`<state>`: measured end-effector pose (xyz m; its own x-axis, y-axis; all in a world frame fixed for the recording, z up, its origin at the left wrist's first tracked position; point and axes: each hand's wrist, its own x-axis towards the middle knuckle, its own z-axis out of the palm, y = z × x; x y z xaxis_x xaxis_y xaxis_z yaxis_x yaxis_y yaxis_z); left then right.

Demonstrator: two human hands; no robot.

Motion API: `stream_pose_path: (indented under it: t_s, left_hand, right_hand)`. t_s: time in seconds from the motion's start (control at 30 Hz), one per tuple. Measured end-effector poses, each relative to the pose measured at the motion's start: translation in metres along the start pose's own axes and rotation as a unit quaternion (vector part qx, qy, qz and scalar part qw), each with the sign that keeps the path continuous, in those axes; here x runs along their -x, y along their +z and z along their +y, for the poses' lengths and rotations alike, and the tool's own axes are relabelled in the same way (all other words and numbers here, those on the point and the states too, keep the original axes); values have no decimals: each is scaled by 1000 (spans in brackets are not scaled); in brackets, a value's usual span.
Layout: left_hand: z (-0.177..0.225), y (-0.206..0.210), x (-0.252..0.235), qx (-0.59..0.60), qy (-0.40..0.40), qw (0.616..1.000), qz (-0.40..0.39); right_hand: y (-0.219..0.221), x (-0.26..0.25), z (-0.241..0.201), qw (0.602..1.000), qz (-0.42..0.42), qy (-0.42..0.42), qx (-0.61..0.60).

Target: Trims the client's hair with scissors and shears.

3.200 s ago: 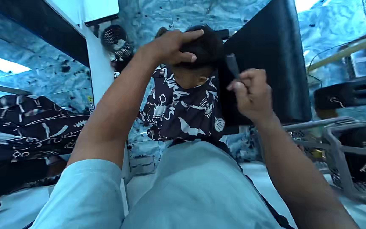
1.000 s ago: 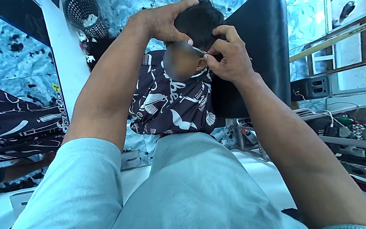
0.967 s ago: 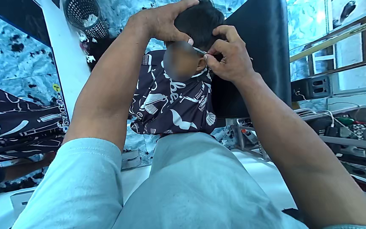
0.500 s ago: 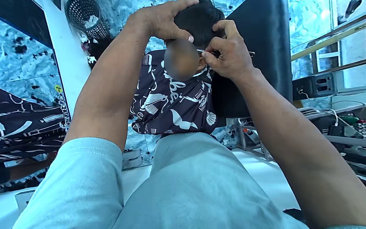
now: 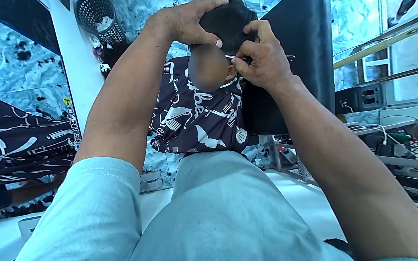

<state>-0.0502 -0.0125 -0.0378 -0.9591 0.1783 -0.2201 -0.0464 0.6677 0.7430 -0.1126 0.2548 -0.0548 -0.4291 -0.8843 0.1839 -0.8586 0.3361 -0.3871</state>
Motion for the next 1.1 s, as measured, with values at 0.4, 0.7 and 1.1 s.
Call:
stream_pose_path:
  t_s: [0.4, 0.7, 1.1]
  left_hand:
    - [-2, -2, -4, -2, 9, 1000, -4]
    - [-1, -4, -4, -7, 2, 1000, -10]
    - [-1, -5, -4, -5, 0, 1000, -16]
  right_hand:
    - [0, 2, 2, 1000, 21, -8, -5]
    - [0, 0, -3, 1000, 3, 5, 6]
    - [4, 8, 5, 999, 41, -3, -13]
